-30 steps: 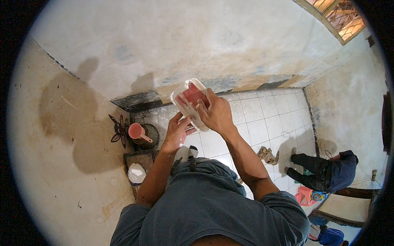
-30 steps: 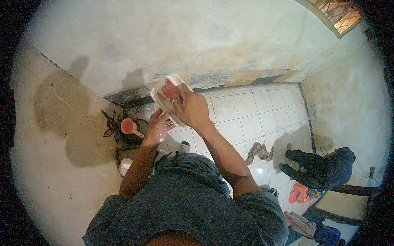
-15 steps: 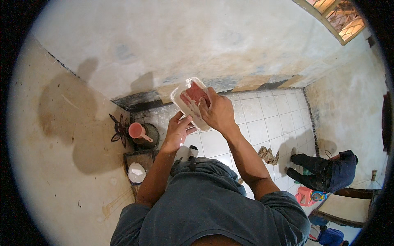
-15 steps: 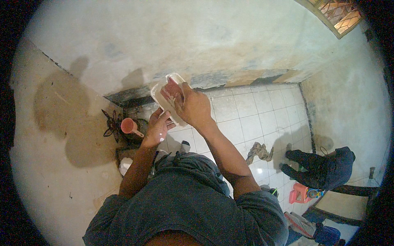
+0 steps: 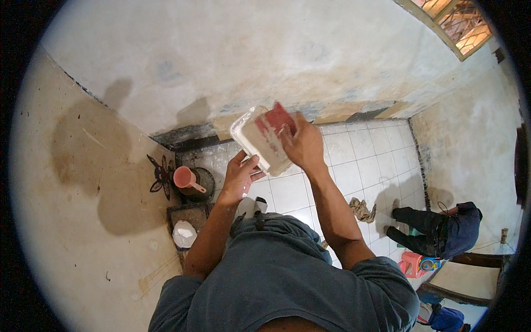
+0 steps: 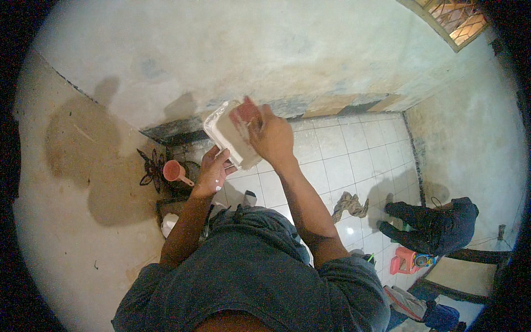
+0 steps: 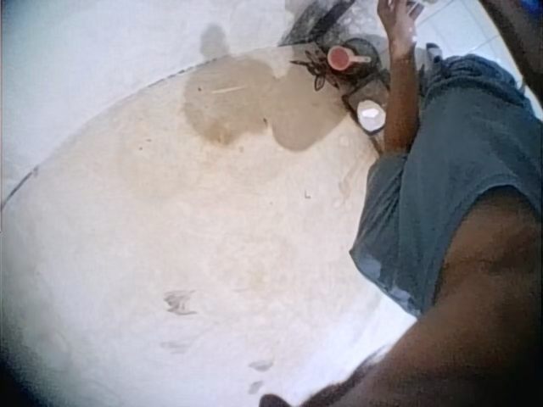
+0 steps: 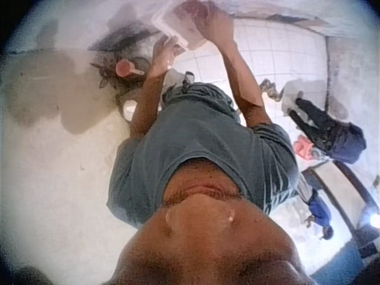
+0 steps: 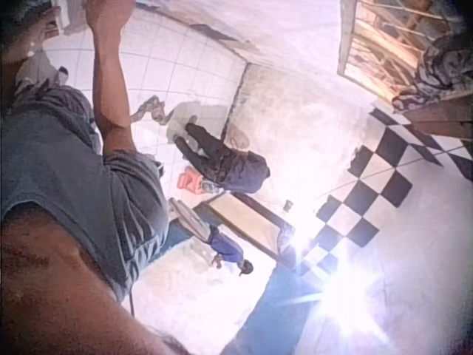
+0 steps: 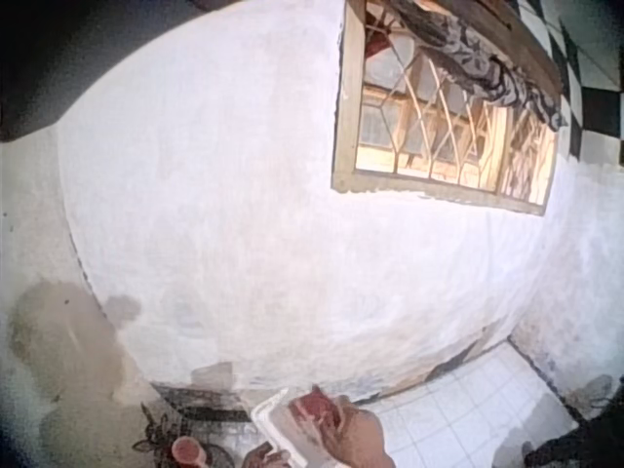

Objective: The person uses a scraper to scoop plaster from a container and apply it to a wall.

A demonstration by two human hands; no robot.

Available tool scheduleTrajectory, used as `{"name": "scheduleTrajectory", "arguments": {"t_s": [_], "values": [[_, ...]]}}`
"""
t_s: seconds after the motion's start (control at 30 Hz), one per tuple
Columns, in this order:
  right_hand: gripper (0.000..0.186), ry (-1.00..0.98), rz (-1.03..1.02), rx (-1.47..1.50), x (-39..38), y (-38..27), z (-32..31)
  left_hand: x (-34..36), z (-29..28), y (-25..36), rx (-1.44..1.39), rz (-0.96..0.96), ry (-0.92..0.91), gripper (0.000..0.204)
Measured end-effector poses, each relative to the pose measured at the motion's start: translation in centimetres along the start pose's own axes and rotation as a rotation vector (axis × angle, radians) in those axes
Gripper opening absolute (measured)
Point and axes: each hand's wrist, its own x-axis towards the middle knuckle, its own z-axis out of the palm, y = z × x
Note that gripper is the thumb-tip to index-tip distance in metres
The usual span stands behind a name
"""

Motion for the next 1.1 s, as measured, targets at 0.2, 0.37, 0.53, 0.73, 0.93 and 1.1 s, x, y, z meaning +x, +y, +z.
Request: {"name": "scheduleTrajectory", "arguments": {"t_s": [0.2, 0.37, 0.53, 0.73, 0.93, 1.1], "values": [[0.021, 0.076, 0.134, 0.035, 0.4, 1.7, -0.1, 0.3, -0.1, 0.0, 0.029, -0.006, 0.000, 0.042], [0.024, 0.055, 0.076, 0.028, 0.0, 1.2, 0.9, 0.5, -0.4, 0.0, 0.008, -0.009, -0.021, 0.042], [0.019, 0.019, 0.152, 0.051, 0.1, 0.9, 1.1, 0.4, -0.3, 0.0, -0.008, -0.003, -0.012, 0.043], [0.019, 0.023, 0.126, 0.077, 0.2, 1.3, 1.5, 0.5, -0.8, -0.3, -0.010, 0.000, 0.013, 0.045], [0.021, -0.003, 0.139, 0.106, 0.0, 0.6, 2.5, 0.5, -0.5, -0.1, 0.002, -0.018, 0.020, 0.046], [0.020, -0.034, 0.090, 0.074, -0.6, -1.1, 2.8, 0.8, -0.7, -0.4, 0.021, -0.021, 0.004, 0.047]]}}
